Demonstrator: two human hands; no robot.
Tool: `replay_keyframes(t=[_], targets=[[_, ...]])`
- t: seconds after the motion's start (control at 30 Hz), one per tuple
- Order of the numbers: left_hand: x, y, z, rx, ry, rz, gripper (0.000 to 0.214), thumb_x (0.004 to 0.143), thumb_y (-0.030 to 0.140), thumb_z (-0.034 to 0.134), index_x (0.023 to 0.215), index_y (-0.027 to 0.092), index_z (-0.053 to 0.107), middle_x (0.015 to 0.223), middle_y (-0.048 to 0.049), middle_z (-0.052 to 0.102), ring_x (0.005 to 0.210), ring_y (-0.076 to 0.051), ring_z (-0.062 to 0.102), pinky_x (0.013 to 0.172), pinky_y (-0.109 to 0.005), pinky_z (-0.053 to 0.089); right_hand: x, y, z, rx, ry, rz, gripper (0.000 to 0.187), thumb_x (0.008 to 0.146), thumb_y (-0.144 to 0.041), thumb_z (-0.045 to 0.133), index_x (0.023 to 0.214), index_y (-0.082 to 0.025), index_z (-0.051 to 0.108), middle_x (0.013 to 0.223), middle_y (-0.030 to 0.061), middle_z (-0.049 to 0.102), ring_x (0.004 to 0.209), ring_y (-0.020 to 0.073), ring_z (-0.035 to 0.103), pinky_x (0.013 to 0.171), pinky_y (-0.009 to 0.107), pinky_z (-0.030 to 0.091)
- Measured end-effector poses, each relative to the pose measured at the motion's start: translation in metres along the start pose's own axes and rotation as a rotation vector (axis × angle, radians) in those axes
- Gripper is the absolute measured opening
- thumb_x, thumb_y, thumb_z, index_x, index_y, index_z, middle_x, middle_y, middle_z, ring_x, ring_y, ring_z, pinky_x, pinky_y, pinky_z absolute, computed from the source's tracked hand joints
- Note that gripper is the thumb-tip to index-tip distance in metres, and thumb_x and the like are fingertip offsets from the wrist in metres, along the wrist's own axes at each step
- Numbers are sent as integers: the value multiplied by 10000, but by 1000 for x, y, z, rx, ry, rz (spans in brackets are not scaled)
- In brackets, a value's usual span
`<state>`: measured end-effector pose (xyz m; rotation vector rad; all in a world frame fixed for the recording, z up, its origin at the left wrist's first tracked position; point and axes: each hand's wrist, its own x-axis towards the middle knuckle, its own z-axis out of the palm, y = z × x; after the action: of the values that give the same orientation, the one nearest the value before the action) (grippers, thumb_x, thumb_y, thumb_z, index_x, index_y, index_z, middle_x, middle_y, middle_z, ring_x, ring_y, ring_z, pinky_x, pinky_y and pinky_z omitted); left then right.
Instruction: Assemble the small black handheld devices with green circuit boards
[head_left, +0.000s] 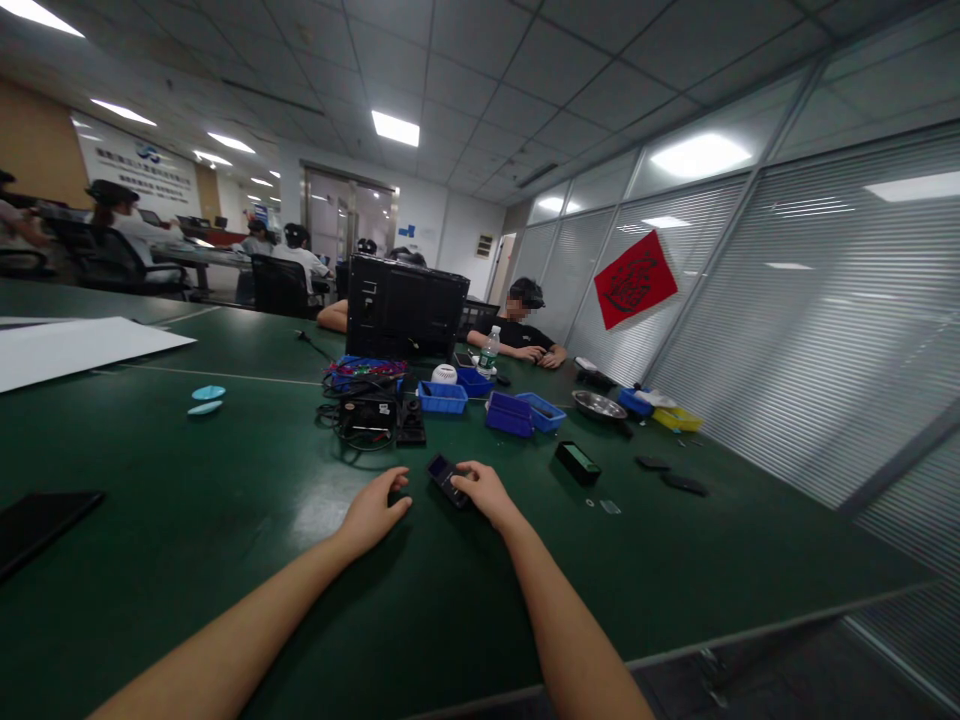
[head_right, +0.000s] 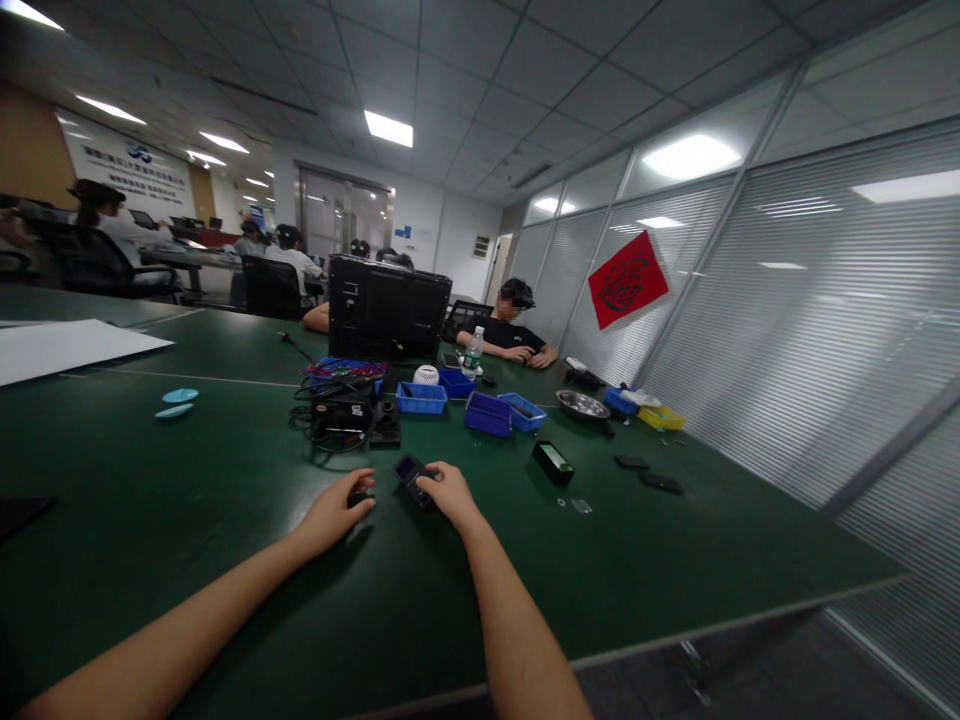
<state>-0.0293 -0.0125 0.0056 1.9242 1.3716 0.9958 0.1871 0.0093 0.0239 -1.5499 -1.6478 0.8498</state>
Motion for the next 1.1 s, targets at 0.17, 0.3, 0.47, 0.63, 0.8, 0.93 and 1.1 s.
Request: replay_keyframes(t=[0.17, 0.3, 0.47, 0.63, 0.8, 0.93, 1.1], targets=[[1, 0, 0, 13, -9, 3, 479, 689, 258, 537, 1155, 165, 469, 1062, -69, 602, 956, -178, 564, 894, -309, 410, 3, 2, -2, -120, -3, 37, 345, 729, -346, 528, 1004, -148, 589, 671, 17, 575, 581, 124, 519, 525, 218, 364], [0, 0, 0, 7, -7, -6, 471, 689, 255, 539, 1149, 177, 473, 1069, -62, 601, 964, -179, 563, 901, -312, 406, 5, 4, -6, -234, 7, 6, 316, 755, -365, 486, 975, -174, 610, 813, 51, 627, 702, 157, 562, 600, 237, 384], [0, 0, 1, -1, 1, -9, 466, 688, 254, 538, 1144, 180, 477, 1062, -58, 605, 966, -178, 565, 899, -311, 410, 5, 5, -11, -413, 90, 12, 304, 765, -411, 461, 815, -180, 652, 841, 84, 625, 767, 188, 560, 619, 248, 365], [0, 1, 0, 7, -1, -11, 467, 685, 259, 541, 1142, 183, 479, 1057, -60, 608, 964, -180, 567, 901, -312, 407, 4, 6, -14, -410, 96, 66, 315, 789, -424, 431, 821, -191, 640, 802, 68, 635, 739, 185, 573, 605, 251, 361], [0, -2, 1, 18, -7, 8, 478, 692, 273, 533, 1155, 173, 469, 1061, -65, 607, 961, -172, 569, 894, -299, 410, 4, 7, -14, -299, 108, 38, 342, 806, -445, 406, 824, -170, 608, 808, 75, 640, 694, 174, 598, 561, 247, 386], [1, -3, 1, 16, 14, 15, 457, 703, 312, 529, 1135, 169, 485, 1046, -71, 613, 947, -176, 574, 882, -306, 419, 4, 7, -7, 32, -88, 122, 352, 844, -426, 334, 787, -143, 535, 643, 55, 618, 428, 121, 557, 360, 194, 316], [0, -1, 1, -13, 19, 35, 451, 726, 397, 515, 1118, 176, 499, 1039, -79, 614, 942, -180, 577, 868, -304, 427, 3, 5, 1, 294, -207, 131, 264, 838, -363, 379, 779, -130, 488, 592, 45, 603, 385, 119, 556, 276, 162, 301]])
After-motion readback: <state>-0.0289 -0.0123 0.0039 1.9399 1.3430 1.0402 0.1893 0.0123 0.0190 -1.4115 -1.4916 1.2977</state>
